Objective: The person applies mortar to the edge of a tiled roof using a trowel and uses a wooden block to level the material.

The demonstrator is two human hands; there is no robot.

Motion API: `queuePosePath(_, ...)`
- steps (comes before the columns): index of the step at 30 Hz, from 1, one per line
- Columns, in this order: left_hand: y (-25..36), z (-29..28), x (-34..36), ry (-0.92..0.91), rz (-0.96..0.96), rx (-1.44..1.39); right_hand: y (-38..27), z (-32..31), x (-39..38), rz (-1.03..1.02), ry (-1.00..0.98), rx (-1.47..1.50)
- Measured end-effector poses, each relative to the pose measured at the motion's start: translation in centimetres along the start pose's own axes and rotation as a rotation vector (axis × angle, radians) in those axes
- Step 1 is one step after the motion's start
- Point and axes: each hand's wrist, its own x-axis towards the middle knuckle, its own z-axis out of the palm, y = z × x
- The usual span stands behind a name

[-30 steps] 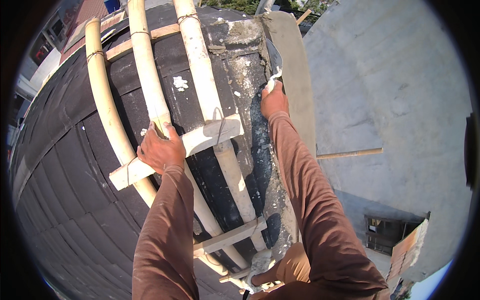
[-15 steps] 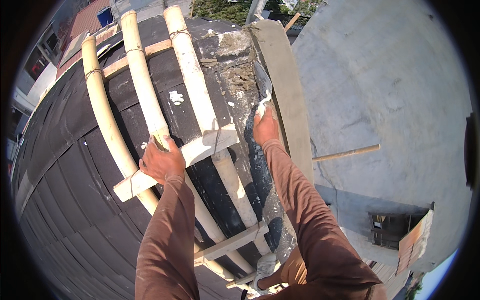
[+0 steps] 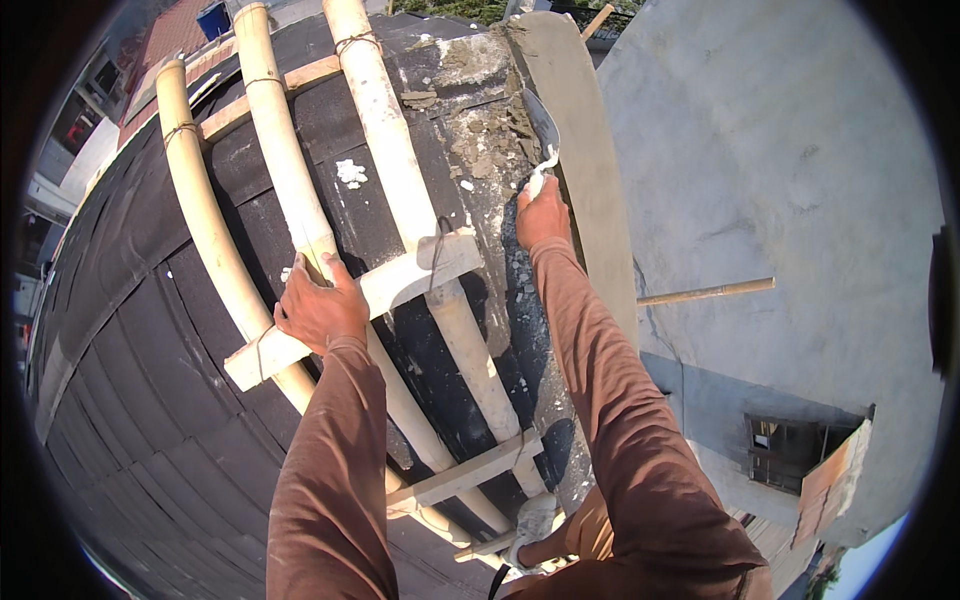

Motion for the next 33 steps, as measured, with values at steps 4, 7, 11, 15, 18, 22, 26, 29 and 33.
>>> queuePosePath(4,-0.3,0.1,-0.2,0.004,0.004,0.013,1.2,0.0,0.3,-0.052,-0.022,0.031)
queuePosePath(7,-0.2,0.1,-0.1,0.028,-0.004,0.010,1.5,-0.4,-1.0,-0.007,-0.065,-0.003)
queuePosePath(11,0.6,-0.2,-0.2,0.003,-0.020,0.012,0.3,-0.5,-0.5,0.034,-0.078,-0.001)
queuePosePath(15,0.6,-0.3,-0.2,-0.016,-0.027,0.022,-0.7,-0.6,0.4,0.043,-0.082,-0.001)
queuePosePath(18,0.5,-0.8,-0.2,-0.038,-0.055,0.021,-0.4,-1.2,-1.2,0.010,-0.177,-0.010)
queuePosePath(22,0.3,-0.8,0.1,-0.024,-0.056,0.032,-0.1,-1.2,-3.2,-0.082,-0.126,0.066)
queuePosePath(26,1.0,-0.4,-0.7,-0.052,-0.041,0.005,0.1,-0.4,1.0,-0.040,-0.039,0.045)
queuePosePath(29,1.2,-0.4,-0.6,-0.043,-0.038,0.017,-0.3,0.7,1.1,-0.022,-0.089,0.101)
queuePosePath(33,0.4,-1.0,-0.1,-0.005,-0.023,0.039,-2.2,-0.6,-0.5,-0.119,-0.074,0.126)
